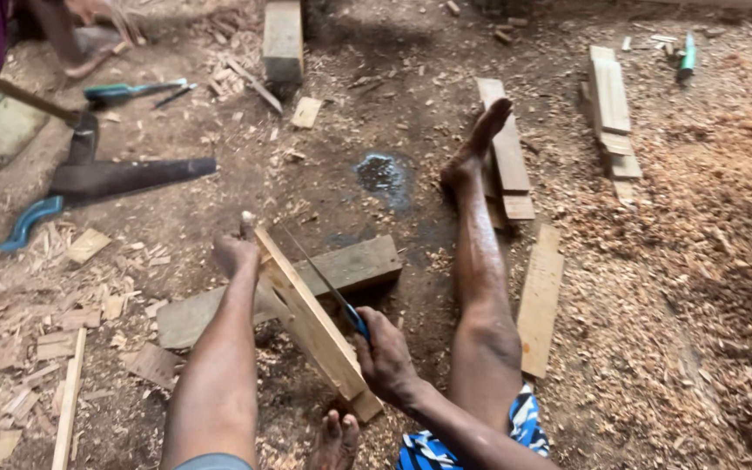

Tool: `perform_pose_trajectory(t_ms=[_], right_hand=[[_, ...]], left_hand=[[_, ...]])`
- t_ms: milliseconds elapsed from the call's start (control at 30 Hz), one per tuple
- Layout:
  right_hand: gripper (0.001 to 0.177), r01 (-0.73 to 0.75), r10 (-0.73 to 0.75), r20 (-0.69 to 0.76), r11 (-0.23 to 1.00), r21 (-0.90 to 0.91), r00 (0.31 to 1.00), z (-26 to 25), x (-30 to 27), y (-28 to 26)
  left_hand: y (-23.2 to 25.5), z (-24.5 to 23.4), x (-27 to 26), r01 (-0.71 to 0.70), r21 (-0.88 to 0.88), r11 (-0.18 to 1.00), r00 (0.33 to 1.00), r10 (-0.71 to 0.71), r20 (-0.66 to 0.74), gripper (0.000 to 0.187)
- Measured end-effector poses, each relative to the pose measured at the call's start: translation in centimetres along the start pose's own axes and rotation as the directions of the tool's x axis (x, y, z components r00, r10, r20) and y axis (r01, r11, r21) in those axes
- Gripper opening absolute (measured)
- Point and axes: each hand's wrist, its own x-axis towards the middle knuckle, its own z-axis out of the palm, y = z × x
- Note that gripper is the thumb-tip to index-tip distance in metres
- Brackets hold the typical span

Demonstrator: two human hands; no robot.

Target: The person carves and shapes a piece of wood using a handheld blade while sitting on the ground.

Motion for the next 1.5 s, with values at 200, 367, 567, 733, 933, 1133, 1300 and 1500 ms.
perform_pose_trajectory(t_ms=[200,367,567,733,933,1133,1300,1500], right_hand=[[0.037,-0.029,0.029,0.018,0.999,-0.020,0.999,3.2,0.9,1.2],[0.036,-0.036,0.036,-0.008,0.999,-0.039,0.999,4.6,1.0,3.4],[0.037,-0.037,0.036,-0.018,0.997,-0.067,0.999,6.9,2.4,5.4],[0.035,-0.028,0.031,0.038,0.998,-0.064,0.999,7.9,2.9,6.9],[0.026,0.007,-0.005,0.033,0.998,-0.062,0.999,9.3,1.8,7.8],[0.006,-0.156,0.170,0.146,0.982,-0.105,0.974,11.7,5.1,9.2],[0.003,-0.034,0.033,0.038,0.999,0.029,0.999,11.1,4.4,8.0],[0.006,-0.181,0.203,0.118,0.968,-0.175,0.972,8.8,1.6,8.7]], left_hand=[[-0.2,0.0,-2.8,0.033,0.004,0.999,0.964,-0.033,0.263,0.056],[1.3,-1.0,-4.6,0.010,0.056,0.998,0.975,-0.022,0.221,0.056],[1.0,-0.9,-5.8,-0.036,-0.071,0.997,0.985,0.048,0.167,0.048],[0.5,-0.2,-5.7,-0.040,-0.035,0.999,0.991,0.044,0.128,0.039],[0.3,-0.4,-5.5,-0.012,-0.133,0.991,0.986,0.034,0.163,0.042],[0.9,-1.3,-5.5,-0.003,-0.098,0.995,0.985,0.020,0.172,0.042],[0.7,-0.1,-5.1,0.013,-0.186,0.982,0.989,0.014,0.145,0.043],[0.9,-0.5,-6.0,-0.084,-0.074,0.994,0.988,0.093,0.123,0.047]])
